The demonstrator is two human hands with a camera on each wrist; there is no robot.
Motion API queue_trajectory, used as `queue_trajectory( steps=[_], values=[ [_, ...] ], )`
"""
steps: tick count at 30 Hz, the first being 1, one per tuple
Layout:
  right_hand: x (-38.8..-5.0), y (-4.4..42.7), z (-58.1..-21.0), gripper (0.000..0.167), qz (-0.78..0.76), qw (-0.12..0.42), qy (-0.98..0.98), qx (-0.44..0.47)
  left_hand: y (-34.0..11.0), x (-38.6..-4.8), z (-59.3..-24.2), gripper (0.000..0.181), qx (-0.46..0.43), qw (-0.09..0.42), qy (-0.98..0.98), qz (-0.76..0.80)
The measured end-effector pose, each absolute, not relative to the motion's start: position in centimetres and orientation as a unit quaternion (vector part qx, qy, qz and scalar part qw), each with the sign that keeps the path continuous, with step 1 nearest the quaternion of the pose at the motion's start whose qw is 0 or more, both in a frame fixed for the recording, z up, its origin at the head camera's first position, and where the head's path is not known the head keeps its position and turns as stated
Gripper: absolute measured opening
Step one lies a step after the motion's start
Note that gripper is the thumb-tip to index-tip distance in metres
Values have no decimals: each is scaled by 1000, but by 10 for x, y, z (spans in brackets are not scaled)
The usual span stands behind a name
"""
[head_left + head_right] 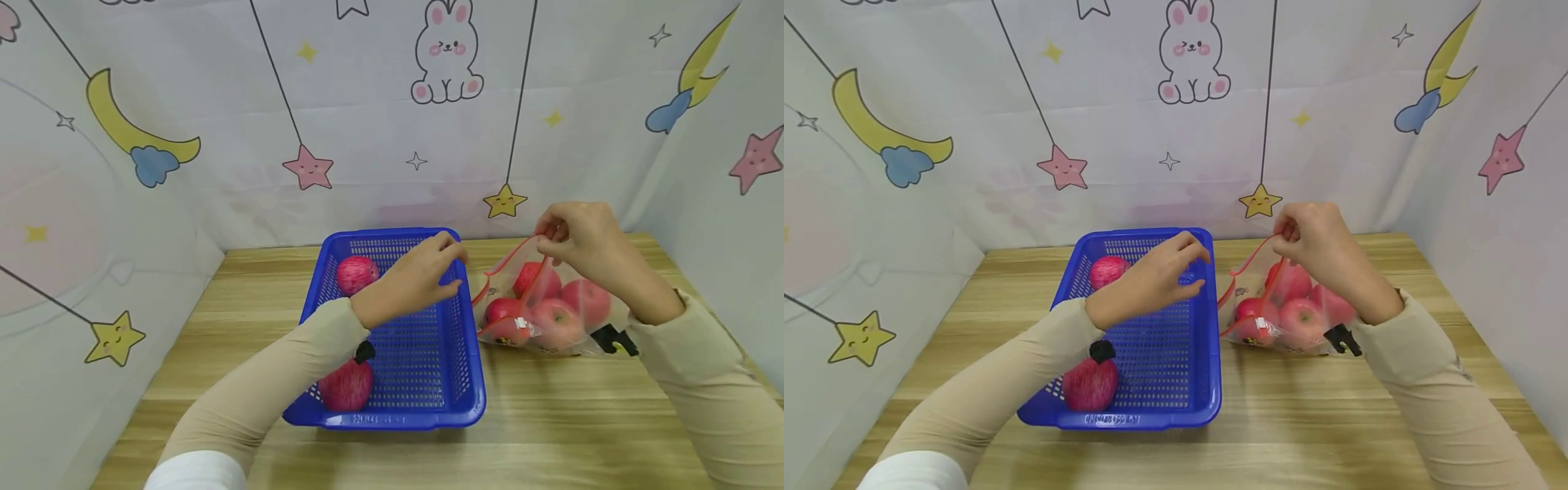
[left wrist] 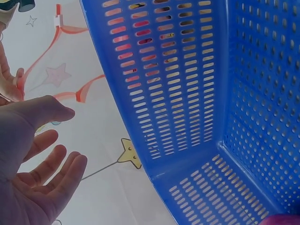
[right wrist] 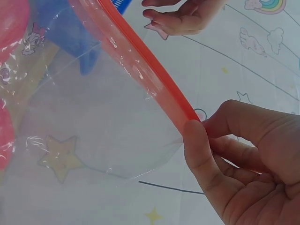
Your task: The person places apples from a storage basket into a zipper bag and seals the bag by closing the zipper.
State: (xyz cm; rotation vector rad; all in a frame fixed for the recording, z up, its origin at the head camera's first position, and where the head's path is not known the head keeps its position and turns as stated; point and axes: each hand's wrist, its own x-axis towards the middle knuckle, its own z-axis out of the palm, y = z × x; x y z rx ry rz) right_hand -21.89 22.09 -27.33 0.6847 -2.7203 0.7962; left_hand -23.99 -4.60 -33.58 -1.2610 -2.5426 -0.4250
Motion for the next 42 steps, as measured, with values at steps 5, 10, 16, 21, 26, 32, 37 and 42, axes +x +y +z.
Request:
queue_trajectory(
  steps=[5,10,16,21,26,32,37,42],
  values=[
    [-220,222,-274,6,273,115,-926,234,-52,-243,-337,28,-417,131,-889,-138],
    [-221,221,-275,6,276,112,-926,231,-60,-246,-337,28,-395,125,-900,-133],
    [-222,221,-276,7,277,116,-925,232,-71,-250,-340,28,-379,123,-908,-130],
    [-222,219,-277,10,278,117,-926,229,-80,-254,-340,31,-359,113,-917,-129],
    [-222,218,-278,11,274,121,-926,230,-89,-257,-340,32,-326,96,-934,-113],
    [-222,217,-279,10,274,115,-928,223,-100,-259,-340,35,-294,79,-946,-112],
    [-222,217,-280,9,283,110,-927,220,-109,-262,-341,36,-271,63,-955,-105],
    [-223,217,-281,9,286,111,-926,221,-116,-266,-343,40,-244,42,-964,-93]
  ],
)
